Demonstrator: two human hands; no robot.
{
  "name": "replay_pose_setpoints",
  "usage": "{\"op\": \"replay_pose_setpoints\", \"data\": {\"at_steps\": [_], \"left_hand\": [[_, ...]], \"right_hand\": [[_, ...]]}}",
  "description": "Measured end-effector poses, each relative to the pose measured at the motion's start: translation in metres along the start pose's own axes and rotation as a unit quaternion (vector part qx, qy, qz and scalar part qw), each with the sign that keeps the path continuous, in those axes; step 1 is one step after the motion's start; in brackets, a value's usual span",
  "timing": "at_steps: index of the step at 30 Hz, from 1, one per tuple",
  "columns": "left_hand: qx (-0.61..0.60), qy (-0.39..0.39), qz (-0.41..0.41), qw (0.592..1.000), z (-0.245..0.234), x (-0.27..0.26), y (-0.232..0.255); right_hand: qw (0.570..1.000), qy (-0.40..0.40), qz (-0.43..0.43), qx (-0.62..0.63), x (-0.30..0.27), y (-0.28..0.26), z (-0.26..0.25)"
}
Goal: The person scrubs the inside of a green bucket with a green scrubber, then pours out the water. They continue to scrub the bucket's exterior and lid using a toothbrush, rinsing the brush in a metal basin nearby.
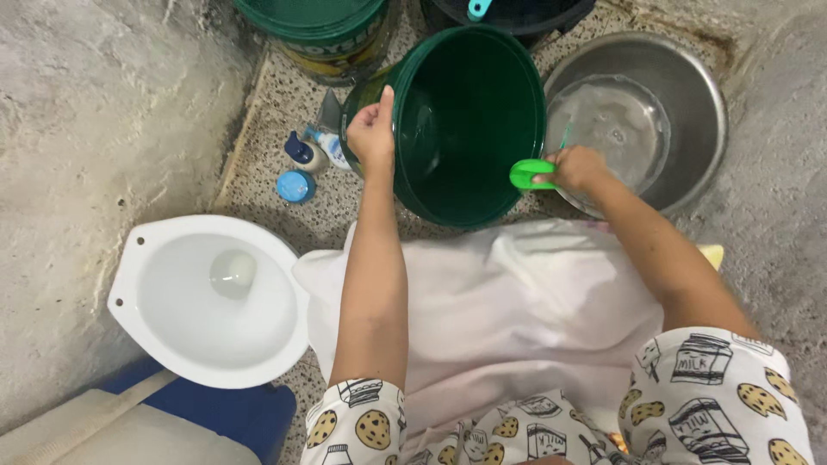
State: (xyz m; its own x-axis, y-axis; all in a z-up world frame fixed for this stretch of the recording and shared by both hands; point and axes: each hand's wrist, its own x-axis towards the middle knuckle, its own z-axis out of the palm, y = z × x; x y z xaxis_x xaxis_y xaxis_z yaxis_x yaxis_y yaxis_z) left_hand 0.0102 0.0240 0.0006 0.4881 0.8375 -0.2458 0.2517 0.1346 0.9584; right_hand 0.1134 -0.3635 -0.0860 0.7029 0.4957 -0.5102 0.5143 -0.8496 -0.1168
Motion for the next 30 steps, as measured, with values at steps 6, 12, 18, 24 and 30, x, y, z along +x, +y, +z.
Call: {"op": "replay_pose_setpoints", "data": {"at_steps": [6,12,18,24,30], "left_hand": [[0.012,-0.007,0.011,1.000,-0.001,0.006,-0.005],[-0.026,-0.049,0.002,0.998,-0.003,0.005,0.000],[0.016,-0.058,-0.016,0.998,-0.005,0.009,0.002],[0.000,-0.086,0.017,0.996,-0.009,0.022,-0.012],[0.064,-0.111,-0.019,0.992,-0.016,0.036,-0.001]], "right_hand": [[0.980,0.149,0.039,-0.122,0.043,0.013,-0.024],[0.906,0.342,-0.091,-0.233,0.078,-0.003,-0.078],[0.827,0.365,-0.202,-0.377,0.092,-0.082,-0.180],[0.765,0.455,-0.353,-0.288,0.085,-0.109,-0.203],[0.819,0.543,-0.060,0.175,0.095,-0.035,-0.104]]}}
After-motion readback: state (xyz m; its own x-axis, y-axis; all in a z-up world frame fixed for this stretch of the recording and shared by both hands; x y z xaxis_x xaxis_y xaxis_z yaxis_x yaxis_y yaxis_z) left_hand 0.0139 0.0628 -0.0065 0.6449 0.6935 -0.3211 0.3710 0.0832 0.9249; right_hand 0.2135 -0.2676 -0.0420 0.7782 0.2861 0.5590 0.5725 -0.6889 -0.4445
